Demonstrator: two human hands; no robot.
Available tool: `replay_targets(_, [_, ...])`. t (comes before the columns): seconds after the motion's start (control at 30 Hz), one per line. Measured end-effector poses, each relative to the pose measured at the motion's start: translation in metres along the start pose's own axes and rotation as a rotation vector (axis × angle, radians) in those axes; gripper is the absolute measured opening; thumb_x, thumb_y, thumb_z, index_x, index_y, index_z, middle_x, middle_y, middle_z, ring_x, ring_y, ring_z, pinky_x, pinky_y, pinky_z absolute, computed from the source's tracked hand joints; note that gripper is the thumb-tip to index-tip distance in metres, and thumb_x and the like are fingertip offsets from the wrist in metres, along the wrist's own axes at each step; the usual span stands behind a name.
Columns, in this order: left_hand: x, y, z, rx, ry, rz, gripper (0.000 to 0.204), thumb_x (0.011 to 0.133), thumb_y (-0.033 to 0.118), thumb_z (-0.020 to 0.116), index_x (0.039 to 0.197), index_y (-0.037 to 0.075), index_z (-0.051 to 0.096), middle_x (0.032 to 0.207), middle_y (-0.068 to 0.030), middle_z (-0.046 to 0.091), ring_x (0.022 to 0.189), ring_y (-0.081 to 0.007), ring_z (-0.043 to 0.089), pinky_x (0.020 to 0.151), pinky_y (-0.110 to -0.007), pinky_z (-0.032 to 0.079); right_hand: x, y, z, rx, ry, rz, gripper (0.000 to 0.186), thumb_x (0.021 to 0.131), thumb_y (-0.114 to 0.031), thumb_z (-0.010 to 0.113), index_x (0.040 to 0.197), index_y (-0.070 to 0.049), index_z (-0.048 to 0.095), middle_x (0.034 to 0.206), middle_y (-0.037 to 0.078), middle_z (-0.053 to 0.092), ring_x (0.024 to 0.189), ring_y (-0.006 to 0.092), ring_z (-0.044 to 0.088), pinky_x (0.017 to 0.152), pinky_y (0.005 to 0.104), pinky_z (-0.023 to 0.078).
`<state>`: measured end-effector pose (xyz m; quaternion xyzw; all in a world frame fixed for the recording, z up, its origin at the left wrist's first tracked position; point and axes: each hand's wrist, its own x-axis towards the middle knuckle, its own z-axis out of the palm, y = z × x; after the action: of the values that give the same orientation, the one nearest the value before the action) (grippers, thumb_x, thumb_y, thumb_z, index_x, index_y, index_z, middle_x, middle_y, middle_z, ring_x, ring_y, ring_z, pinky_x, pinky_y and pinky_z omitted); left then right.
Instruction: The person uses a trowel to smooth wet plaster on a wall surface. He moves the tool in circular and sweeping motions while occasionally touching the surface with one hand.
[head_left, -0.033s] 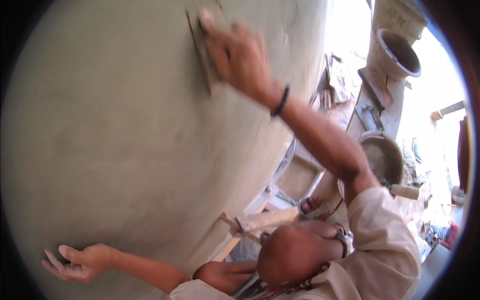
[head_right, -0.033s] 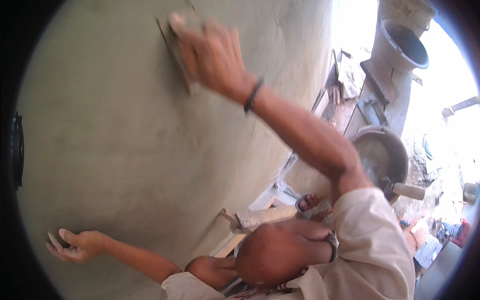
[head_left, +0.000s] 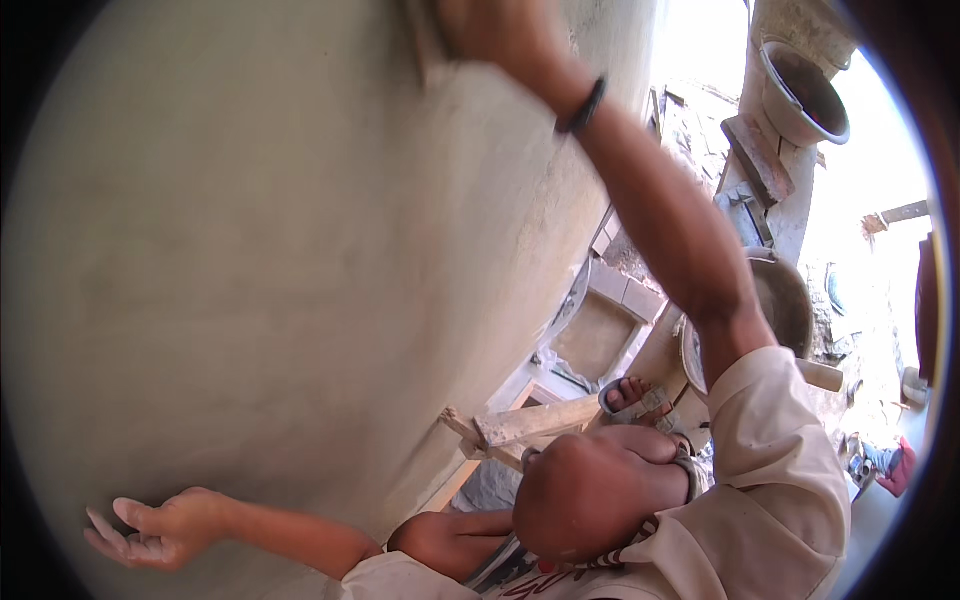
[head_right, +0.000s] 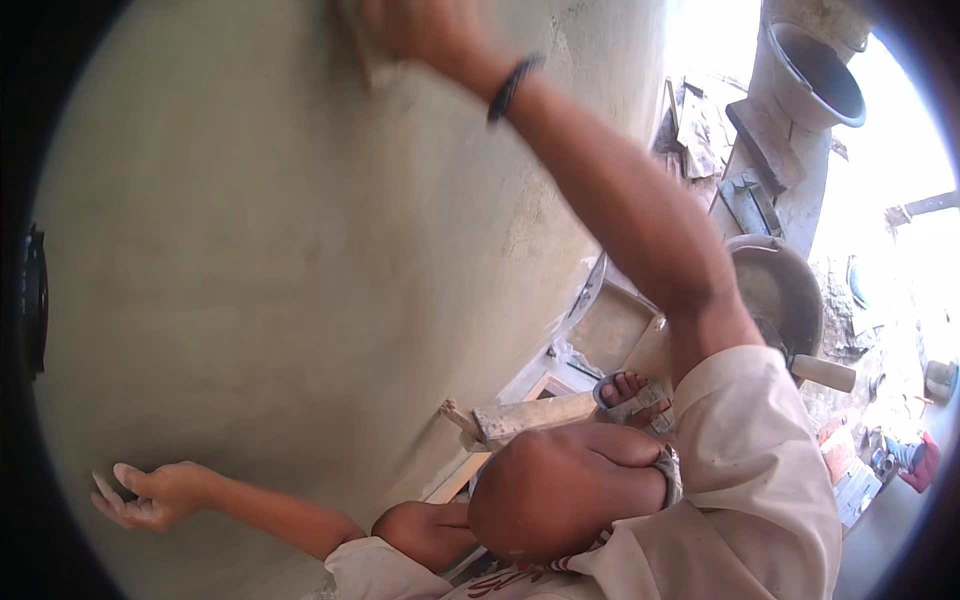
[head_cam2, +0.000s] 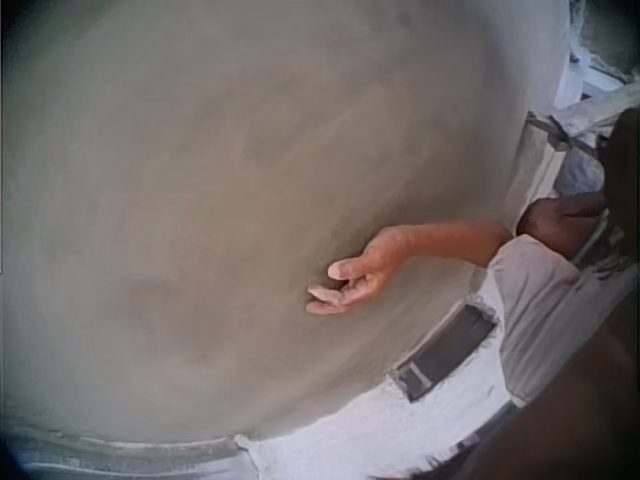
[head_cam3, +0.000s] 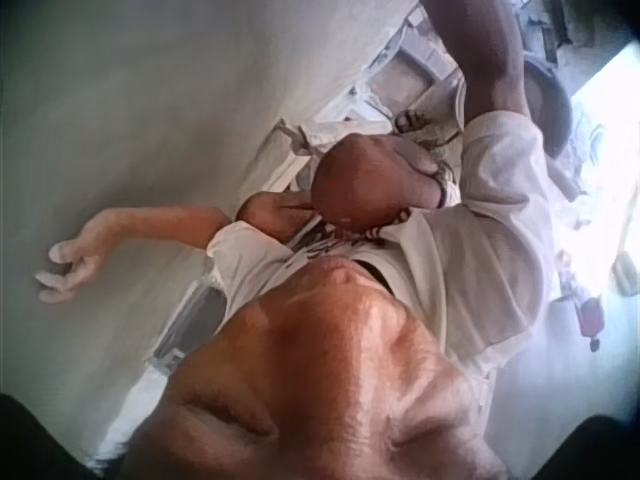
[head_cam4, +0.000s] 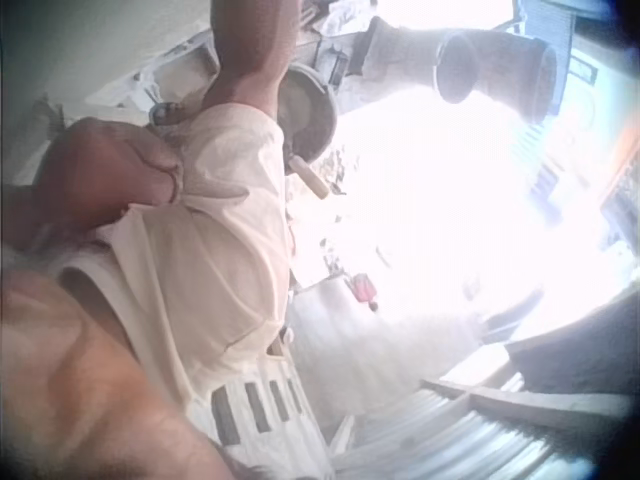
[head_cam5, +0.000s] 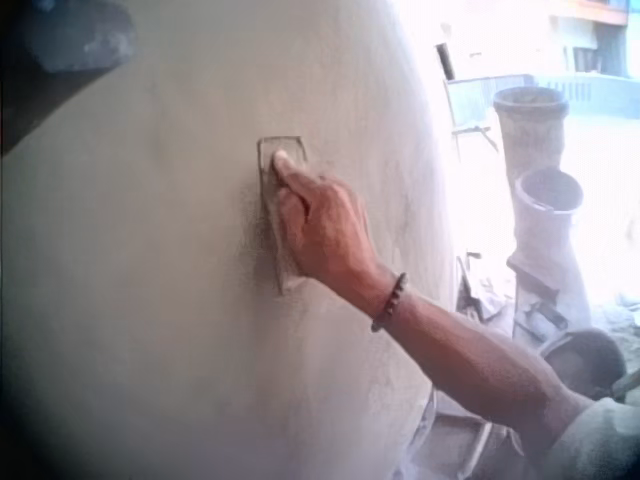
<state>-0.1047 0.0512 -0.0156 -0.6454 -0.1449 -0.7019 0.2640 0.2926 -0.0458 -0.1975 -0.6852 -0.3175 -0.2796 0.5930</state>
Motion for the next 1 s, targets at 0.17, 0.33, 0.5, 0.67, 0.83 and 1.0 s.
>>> replay_targets(0.17, [0.002, 0.006, -0.002, 0.024, 0.027, 0.000, 0.026, 0.082, 0.010, 0.067, 0.105, -0.004, 0.070, 0.132, -0.0234, 0.052, 0.108, -0.0218, 0.058, 0.089, -0.035, 0.050, 0.047, 0.079, 0.000, 0.288, 0.034, 0.563, 0.032, 0.089, -0.018, 0.055, 0.112, 0.002, 0.067, 0.086, 0.019, 0.071, 0.080, 0.0248, 0.067, 0.075, 0.0374, 0.052])
replay_targets(0.33, [0.003, 0.002, 0.000, 0.078, 0.002, 0.061, 0.025, 0.081, 0.010, 0.068, 0.101, -0.004, 0.071, 0.129, -0.0213, 0.053, 0.111, -0.0225, 0.057, 0.092, -0.036, 0.049, -0.161, 0.115, 0.034, 0.120, 0.019, 0.641, 0.045, 0.092, -0.028, 0.051, 0.126, -0.001, 0.061, 0.089, 0.026, 0.068, 0.079, 0.0374, 0.067, 0.074, 0.0405, 0.051])
replay_targets(0.5, [-0.004, 0.014, 0.008, 0.035, 0.003, 0.003, 0.026, 0.081, 0.011, 0.068, 0.101, -0.005, 0.070, 0.128, -0.0215, 0.053, 0.110, -0.0236, 0.058, 0.093, -0.036, 0.048, -0.359, 0.004, 0.051, 0.336, -0.182, 1.052, 0.051, 0.093, -0.016, 0.054, 0.140, 0.002, 0.047, 0.111, 0.029, 0.064, 0.100, 0.0319, 0.064, 0.087, 0.0379, 0.048])
replay_targets(0.67, [-0.001, 0.002, 0.000, -0.032, 0.037, -0.002, 0.028, 0.076, 0.009, 0.067, 0.100, -0.007, 0.068, 0.118, -0.0209, 0.058, 0.102, -0.0244, 0.060, 0.087, -0.035, 0.051, -0.259, -0.083, 0.029, 0.299, -0.159, 0.355, 0.055, 0.089, -0.014, 0.060, 0.142, -0.001, 0.047, 0.082, 0.019, 0.051, 0.067, 0.0324, 0.050, 0.062, 0.0414, 0.042])
replay_targets(0.83, [0.001, -0.002, 0.003, -0.052, 0.135, 0.018, 0.026, 0.070, 0.005, 0.067, 0.091, -0.011, 0.066, 0.088, -0.0161, 0.066, 0.082, -0.0225, 0.063, 0.075, -0.033, 0.054, -0.159, -0.051, 0.014, 0.168, -0.082, 0.011, 0.048, 0.085, -0.007, 0.062, 0.132, -0.003, 0.057, 0.079, 0.018, 0.055, 0.069, 0.0339, 0.051, 0.061, 0.0431, 0.041])
replay_targets(1.0, [0.008, -0.018, -0.003, -0.096, 0.138, 0.059, 0.025, 0.068, 0.005, 0.068, 0.087, -0.010, 0.066, 0.085, -0.0142, 0.065, 0.078, -0.0215, 0.062, 0.074, -0.032, 0.054, -0.266, -0.082, 0.015, 0.143, -0.334, 0.043, 0.052, 0.082, -0.002, 0.064, 0.134, 0.001, 0.056, 0.082, 0.012, 0.055, 0.072, 0.0253, 0.047, 0.066, 0.0361, 0.037])
